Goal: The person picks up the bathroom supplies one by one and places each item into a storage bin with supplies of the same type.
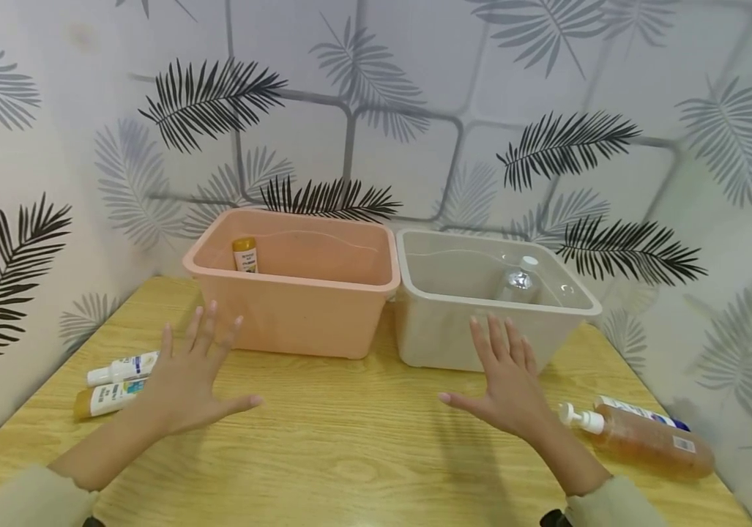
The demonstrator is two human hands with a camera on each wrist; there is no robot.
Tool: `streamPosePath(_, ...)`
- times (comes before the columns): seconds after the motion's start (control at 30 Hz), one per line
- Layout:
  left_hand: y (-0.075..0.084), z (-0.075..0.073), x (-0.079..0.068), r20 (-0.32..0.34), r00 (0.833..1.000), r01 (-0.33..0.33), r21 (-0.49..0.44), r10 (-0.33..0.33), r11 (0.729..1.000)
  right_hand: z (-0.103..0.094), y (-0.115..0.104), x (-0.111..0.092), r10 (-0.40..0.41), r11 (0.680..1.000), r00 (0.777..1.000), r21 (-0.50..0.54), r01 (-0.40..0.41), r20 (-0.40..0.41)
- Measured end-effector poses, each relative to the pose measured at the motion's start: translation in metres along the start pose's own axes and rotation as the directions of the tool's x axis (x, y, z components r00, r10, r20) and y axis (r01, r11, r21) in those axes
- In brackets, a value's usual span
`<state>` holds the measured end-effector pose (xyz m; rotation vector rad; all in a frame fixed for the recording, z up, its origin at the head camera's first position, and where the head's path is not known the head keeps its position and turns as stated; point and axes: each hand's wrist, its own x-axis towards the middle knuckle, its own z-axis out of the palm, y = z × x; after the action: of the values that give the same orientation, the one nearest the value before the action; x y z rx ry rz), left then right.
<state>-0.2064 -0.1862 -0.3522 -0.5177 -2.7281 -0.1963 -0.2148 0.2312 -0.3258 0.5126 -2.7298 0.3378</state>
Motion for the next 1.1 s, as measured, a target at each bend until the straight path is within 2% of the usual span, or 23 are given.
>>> streamPosePath(0.2, -0.008, -0.011, 0.004, 0.005, 1.000, 0.012, -0.016, -0.012, 1.000, -0.007, -0.007, 0.011, -0.028, 0.999, 1.000, -0.023, 0.027, -0.007)
streamPosePath(0.5, -0.019, -0.025, 0.010, 0.077, 0.996, 0.049, -0.050, -0.045, 0.998, -0.010, -0.018, 0.024, -0.023, 1.000, 0.999, 0.000, 0.023, 0.033)
streamPosePath(0.8, -0.030, -0.028, 0.016, 0.092, 0.994, 0.070, -0.055, -0.065, 0.996, -0.007, -0.029, 0.037, -0.022, 1.000, 0.996, 0.010, 0.021, 0.088)
streamPosePath(1.1, -0.042, -0.034, 0.026, 0.066, 0.997, 0.049, -0.051, -0.046, 0.997, -0.003, -0.038, 0.050, -0.031, 0.999, 0.994, 0.032, 0.028, 0.106)
